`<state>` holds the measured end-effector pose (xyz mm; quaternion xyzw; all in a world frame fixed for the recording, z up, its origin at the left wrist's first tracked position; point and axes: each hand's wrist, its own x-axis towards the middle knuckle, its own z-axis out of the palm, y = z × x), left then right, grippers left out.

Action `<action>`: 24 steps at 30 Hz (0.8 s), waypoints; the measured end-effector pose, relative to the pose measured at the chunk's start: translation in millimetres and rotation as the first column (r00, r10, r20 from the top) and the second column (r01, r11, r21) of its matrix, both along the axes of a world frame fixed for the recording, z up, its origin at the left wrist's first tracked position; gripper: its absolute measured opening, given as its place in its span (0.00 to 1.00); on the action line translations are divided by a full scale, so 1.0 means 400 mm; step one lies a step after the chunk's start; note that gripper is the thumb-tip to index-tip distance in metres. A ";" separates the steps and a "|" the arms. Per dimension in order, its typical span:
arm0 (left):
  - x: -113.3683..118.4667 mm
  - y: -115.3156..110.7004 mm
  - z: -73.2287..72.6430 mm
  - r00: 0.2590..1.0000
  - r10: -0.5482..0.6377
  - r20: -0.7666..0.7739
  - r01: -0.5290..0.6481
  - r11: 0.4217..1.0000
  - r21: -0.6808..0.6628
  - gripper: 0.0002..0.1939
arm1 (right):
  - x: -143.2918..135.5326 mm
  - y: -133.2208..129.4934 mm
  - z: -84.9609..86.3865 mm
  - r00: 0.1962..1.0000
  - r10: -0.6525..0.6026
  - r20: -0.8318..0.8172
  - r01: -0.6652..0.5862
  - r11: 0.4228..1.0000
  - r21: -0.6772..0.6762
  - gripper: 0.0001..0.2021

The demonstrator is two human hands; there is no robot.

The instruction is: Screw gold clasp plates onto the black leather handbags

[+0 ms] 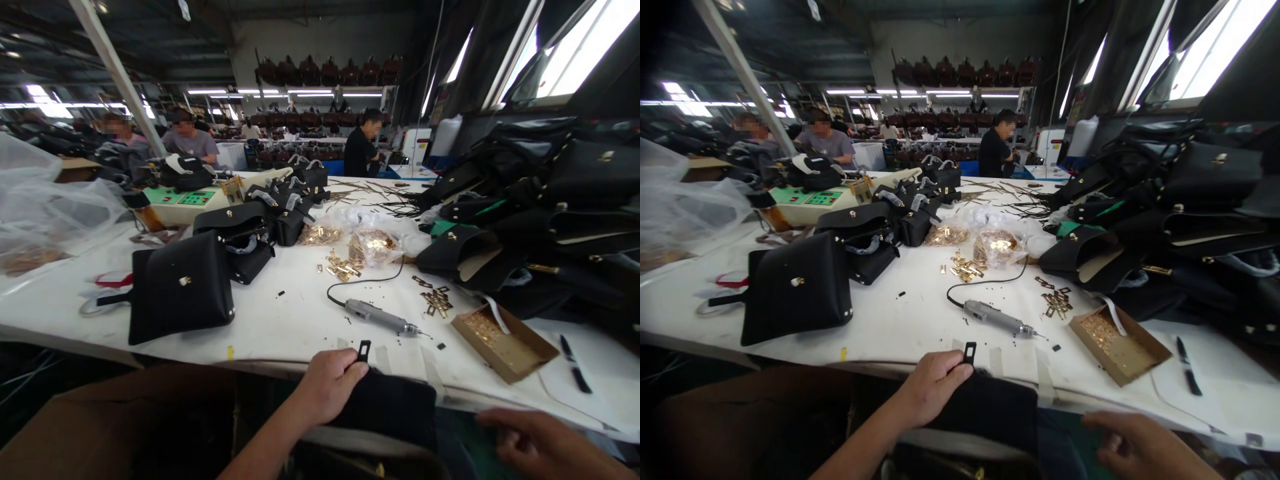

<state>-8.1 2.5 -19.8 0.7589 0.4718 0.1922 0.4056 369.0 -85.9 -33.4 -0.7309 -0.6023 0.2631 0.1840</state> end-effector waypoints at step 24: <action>-0.002 0.052 -0.172 0.936 0.099 -0.338 -0.045 0.986 0.163 0.11 | -0.497 0.861 -0.081 0.851 0.414 0.322 -0.463 0.882 0.089 0.17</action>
